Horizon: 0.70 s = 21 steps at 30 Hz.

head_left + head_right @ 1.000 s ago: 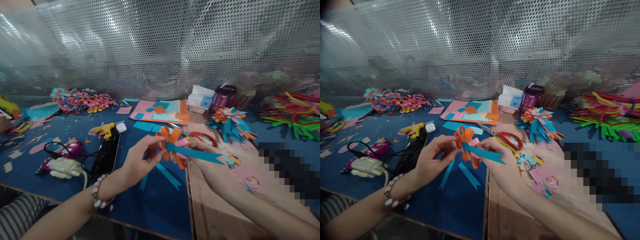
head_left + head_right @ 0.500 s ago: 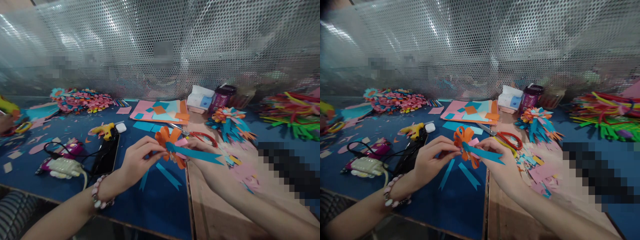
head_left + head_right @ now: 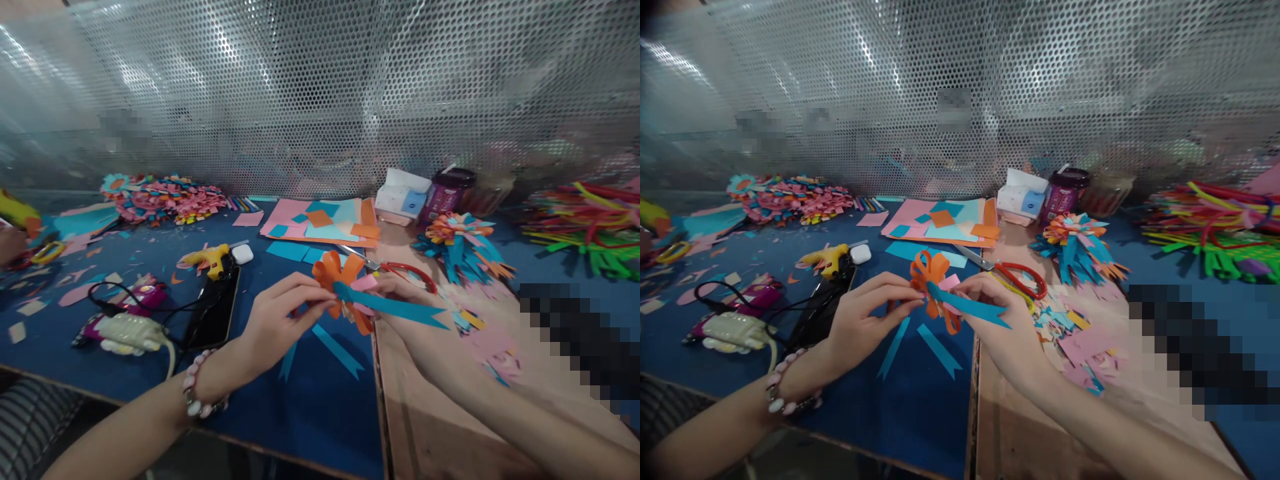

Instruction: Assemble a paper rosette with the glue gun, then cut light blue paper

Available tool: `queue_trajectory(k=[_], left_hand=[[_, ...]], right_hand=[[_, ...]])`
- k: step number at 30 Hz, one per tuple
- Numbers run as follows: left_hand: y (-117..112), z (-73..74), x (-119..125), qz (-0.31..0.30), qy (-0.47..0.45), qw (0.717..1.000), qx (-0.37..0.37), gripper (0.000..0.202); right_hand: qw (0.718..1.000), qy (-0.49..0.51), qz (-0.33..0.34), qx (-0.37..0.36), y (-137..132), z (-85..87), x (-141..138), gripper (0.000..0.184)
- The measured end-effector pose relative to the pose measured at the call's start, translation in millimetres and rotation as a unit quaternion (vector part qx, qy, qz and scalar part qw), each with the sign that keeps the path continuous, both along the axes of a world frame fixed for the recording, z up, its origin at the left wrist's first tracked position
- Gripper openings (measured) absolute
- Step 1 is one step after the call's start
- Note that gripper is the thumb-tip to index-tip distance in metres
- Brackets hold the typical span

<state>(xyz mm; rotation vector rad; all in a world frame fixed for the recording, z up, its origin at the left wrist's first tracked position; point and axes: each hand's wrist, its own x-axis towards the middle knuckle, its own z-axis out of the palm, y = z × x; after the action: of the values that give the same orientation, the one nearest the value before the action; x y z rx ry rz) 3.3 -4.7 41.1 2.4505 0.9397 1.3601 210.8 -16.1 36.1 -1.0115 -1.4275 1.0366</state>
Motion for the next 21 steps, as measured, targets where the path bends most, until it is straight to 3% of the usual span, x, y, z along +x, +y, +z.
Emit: queue_trajectory(k=[5,10,17,21], left_hand=[[2.1,-3.7,0.3,0.022,-0.001,1.0,-0.013,0.007],[0.8,-4.3,1.8,0.025,0.006,0.996,-0.091,0.006],[0.1,-5.8,3.6,0.034,-0.019,0.991,-0.132,0.017],[0.1,-4.5,4.0,0.022,-0.015,0.991,-0.128,0.011]], right_hand=[[0.999,-0.011,0.016,0.037,-2.0,-4.7,1.5,0.009],[0.994,-0.072,0.005,0.087,-5.8,-0.3,2.6,0.002],[0.992,-0.081,0.006,0.092,-7.8,0.5,1.2,0.002],[0.992,-0.09,0.011,0.084,-9.1,1.9,0.6,0.004]])
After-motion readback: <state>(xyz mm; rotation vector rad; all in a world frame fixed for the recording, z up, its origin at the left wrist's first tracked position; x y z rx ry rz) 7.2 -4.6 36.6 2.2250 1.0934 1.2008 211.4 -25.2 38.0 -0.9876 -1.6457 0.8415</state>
